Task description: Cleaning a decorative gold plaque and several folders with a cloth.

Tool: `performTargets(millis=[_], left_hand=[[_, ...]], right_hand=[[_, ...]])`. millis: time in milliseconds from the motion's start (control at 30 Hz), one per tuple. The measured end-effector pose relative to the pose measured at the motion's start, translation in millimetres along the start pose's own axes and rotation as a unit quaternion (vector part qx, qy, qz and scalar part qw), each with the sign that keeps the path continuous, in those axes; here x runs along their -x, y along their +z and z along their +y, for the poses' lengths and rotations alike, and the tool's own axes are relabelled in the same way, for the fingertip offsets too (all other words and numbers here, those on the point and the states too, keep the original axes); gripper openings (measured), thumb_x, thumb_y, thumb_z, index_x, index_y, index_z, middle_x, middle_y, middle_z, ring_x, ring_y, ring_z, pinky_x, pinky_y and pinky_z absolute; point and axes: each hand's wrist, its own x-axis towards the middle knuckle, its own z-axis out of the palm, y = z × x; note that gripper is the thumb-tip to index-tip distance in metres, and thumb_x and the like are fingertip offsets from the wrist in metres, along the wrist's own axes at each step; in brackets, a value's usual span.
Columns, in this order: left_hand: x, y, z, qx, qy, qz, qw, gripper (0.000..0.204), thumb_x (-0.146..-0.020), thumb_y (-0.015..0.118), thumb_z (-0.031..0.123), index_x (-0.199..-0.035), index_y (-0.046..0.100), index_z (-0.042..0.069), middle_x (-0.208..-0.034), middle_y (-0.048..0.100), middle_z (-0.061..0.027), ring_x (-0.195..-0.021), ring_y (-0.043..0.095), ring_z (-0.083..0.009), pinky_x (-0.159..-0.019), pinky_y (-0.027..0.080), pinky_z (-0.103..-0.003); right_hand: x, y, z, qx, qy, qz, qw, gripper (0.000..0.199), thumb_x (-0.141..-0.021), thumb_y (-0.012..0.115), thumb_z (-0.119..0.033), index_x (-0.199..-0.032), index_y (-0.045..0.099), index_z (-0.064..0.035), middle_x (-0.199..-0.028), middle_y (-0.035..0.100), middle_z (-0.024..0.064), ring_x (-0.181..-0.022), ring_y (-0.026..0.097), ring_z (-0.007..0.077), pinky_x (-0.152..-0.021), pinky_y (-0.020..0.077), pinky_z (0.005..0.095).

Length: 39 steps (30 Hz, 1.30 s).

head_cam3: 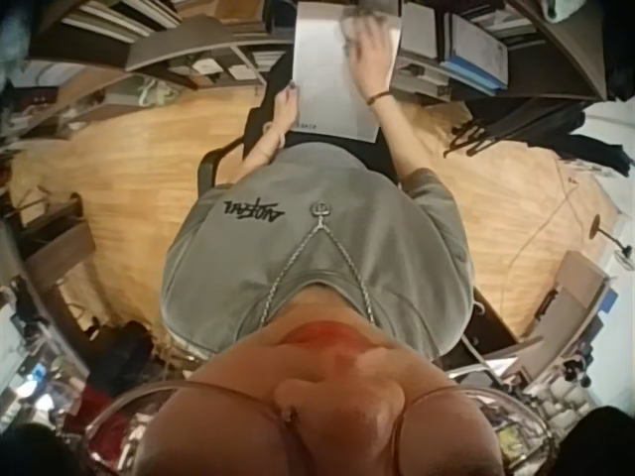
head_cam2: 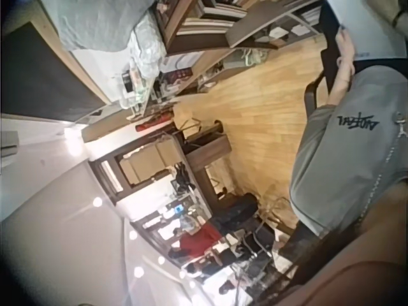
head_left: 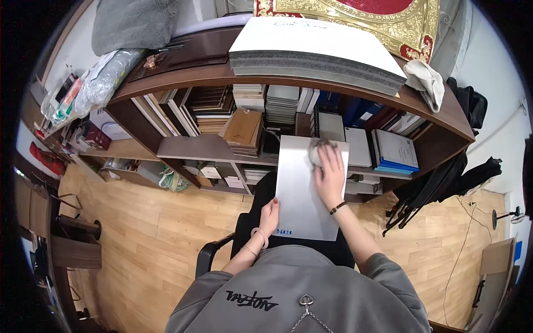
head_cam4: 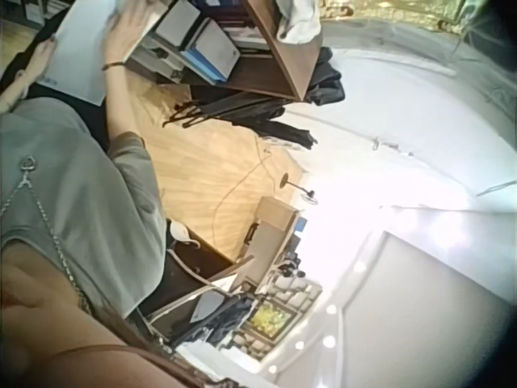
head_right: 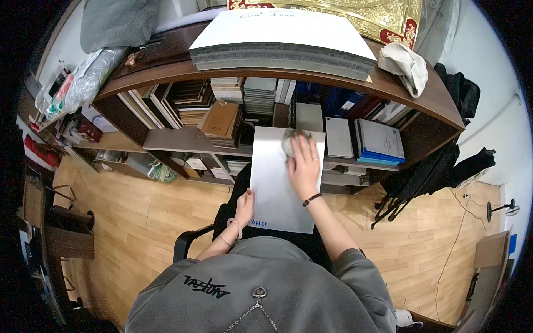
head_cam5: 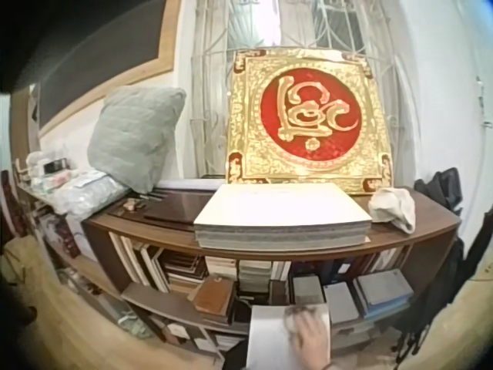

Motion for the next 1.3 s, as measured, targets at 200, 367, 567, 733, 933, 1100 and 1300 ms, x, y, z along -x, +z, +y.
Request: performTargets(millis=[200,367,567,733,933,1100,1300], left_hand=[[0,-8,15,0.041,-0.053,-0.005,0.998,0.061,-0.103,0.032,0.047,-0.081,0.056,-0.005,-0.067,0.055,-0.0022,-0.066,0.048,-0.0113,-0.063,0.042,-0.03],[-4,-8,17,0.03,-0.048,-0.01,0.998,0.066,-0.102,0.028,0.051,-0.079,0.056,-0.004,-0.068,0.055,-0.001,-0.067,0.048,-0.011,-0.064,0.042,-0.03],[0,-12,12,-0.006,-0.046,0.005,0.999,0.066,-0.102,0.029,0.051,-0.076,0.055,-0.005,-0.064,0.052,-0.0019,-0.064,0.046,-0.0103,-0.061,0.041,-0.03],[0,-8,12,0.019,-0.023,0.031,0.999,0.066,-0.102,0.031,0.051,-0.075,0.053,-0.005,-0.061,0.049,-0.002,-0.063,0.043,-0.0101,-0.059,0.04,-0.031],[1,-6,15,0.017,-0.043,0.008,0.999,0.066,-0.101,0.032,0.052,-0.074,0.052,-0.005,-0.062,0.049,-0.0022,-0.063,0.043,-0.0107,-0.059,0.04,-0.032],[2,-7,16,0.005,-0.034,0.022,0.999,0.065,-0.101,0.033,0.051,-0.074,0.051,-0.005,-0.063,0.049,-0.0024,-0.064,0.043,-0.0108,-0.059,0.04,-0.031],[-1,-8,9,-0.022,-0.057,0.004,0.998,0.063,-0.101,0.036,0.049,-0.077,0.052,-0.006,-0.063,0.05,-0.0029,-0.065,0.043,-0.0109,-0.059,0.04,-0.031]], right_hand=[[-3,4,-17,-0.162,-0.227,-0.191,0.941,0.058,-0.07,0.068,-0.003,-0.126,0.055,-0.0094,-0.134,0.053,0.0082,-0.125,0.047,0.0305,-0.108,0.0389,0.0382],[-70,25,1,-0.061,-0.002,0.049,0.997,0.052,-0.071,0.064,-0.001,-0.121,0.06,-0.0105,-0.13,0.057,0.0068,-0.122,0.051,0.0306,-0.107,0.0395,0.0406],[-21,24,-35,-0.143,-0.089,-0.094,0.981,0.048,-0.074,0.062,-0.001,-0.121,0.06,-0.0094,-0.129,0.057,0.0078,-0.124,0.048,0.0304,-0.107,0.0376,0.041],[-36,12,-15,-0.147,-0.152,-0.109,0.971,0.047,-0.075,0.061,0.0,-0.121,0.059,-0.0089,-0.132,0.054,0.0089,-0.126,0.045,0.0304,-0.109,0.0346,0.0416],[-38,29,-9,-0.051,0.047,0.039,0.997,0.052,-0.073,0.063,-0.001,-0.124,0.058,-0.0109,-0.134,0.053,0.0068,-0.127,0.045,0.0299,-0.111,0.034,0.0403],[19,2,-30,-0.126,-0.135,-0.111,0.977,0.053,-0.075,0.063,-0.003,-0.126,0.055,-0.0109,-0.135,0.052,0.0067,-0.126,0.045,0.0321,-0.111,0.0339,0.0394],[2,-28,18,-0.053,-0.074,-0.103,0.991,0.053,-0.076,0.064,-0.004,-0.128,0.054,-0.0118,-0.136,0.051,0.006,-0.128,0.044,0.0311,-0.112,0.0333,0.0409]])
